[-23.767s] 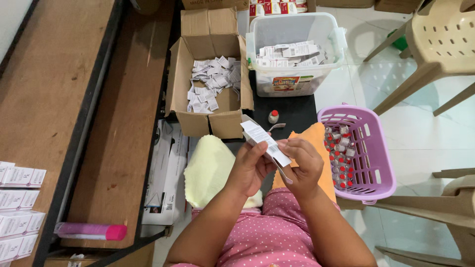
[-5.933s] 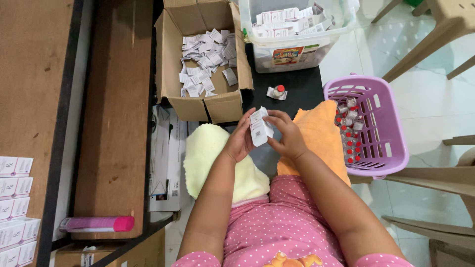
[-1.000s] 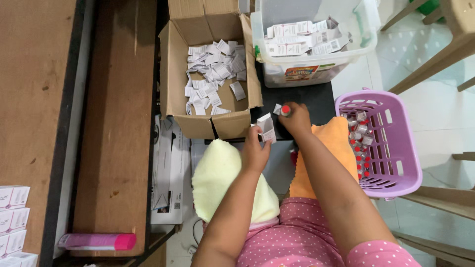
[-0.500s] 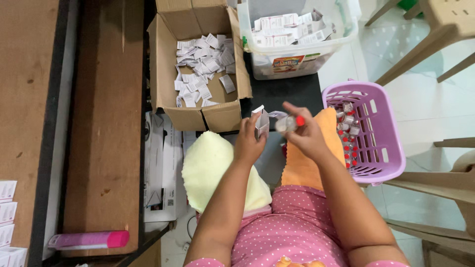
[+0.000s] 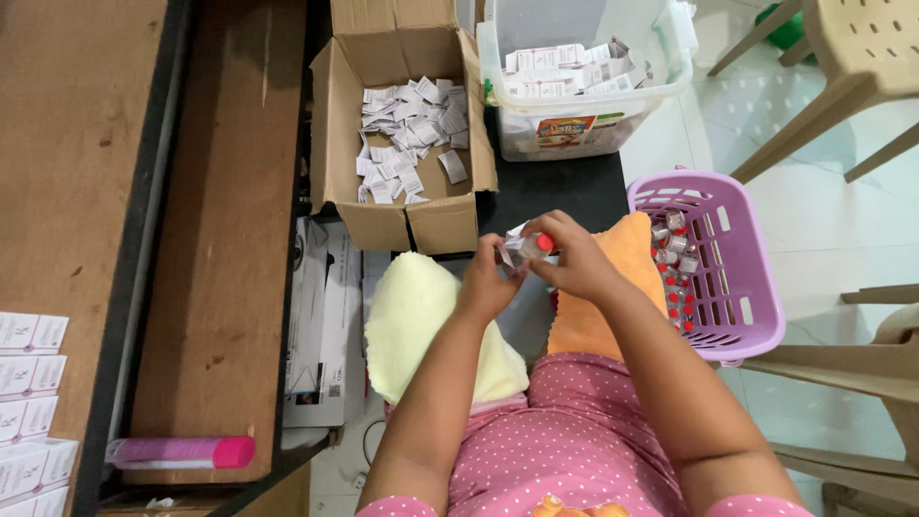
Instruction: The person sits on the floor and repeatedly picks up small bottles and white paper wrappers, inserts the bottles into the wrappers, folds the wrappers around them, and places the wrapped units into a purple basket. The person also stacks finished wrapped units on a nearby table.
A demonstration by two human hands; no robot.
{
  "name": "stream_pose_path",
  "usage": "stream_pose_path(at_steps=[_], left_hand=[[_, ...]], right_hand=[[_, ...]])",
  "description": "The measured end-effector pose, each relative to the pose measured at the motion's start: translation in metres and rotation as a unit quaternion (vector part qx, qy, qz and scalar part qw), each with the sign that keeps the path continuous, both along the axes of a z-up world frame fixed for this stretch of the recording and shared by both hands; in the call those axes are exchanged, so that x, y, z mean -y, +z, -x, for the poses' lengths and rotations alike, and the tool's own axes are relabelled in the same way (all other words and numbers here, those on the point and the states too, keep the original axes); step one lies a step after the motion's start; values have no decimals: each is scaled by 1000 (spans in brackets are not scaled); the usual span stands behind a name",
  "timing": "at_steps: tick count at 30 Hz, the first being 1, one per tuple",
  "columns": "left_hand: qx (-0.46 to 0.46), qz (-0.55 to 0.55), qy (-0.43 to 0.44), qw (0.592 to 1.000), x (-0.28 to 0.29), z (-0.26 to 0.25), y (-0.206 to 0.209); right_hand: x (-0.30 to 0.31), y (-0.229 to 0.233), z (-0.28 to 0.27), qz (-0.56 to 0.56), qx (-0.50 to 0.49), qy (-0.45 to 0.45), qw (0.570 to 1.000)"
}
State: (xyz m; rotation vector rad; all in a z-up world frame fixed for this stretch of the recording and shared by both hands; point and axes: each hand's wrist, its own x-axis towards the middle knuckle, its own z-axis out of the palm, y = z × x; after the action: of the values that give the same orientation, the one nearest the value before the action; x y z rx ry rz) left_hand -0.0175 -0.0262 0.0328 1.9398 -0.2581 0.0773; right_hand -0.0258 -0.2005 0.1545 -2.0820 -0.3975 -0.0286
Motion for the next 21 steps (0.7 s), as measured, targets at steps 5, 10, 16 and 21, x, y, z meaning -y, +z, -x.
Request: stream_pose_path(at_steps=[5, 10, 16, 21], left_hand=[[19, -4, -27, 999, 0, 3, -1], [54, -82, -42, 994, -1, 3, -3], [157, -97, -40, 982, -2, 3, -7], [136, -105, -23, 985, -2, 4, -7]], right_hand=[[13, 4, -5, 150, 15, 32, 988], [7, 0, -6, 230, 42, 47, 971], [-6, -5, -7, 171, 3, 17, 985], [-9, -13, -11, 111, -62, -15, 992]])
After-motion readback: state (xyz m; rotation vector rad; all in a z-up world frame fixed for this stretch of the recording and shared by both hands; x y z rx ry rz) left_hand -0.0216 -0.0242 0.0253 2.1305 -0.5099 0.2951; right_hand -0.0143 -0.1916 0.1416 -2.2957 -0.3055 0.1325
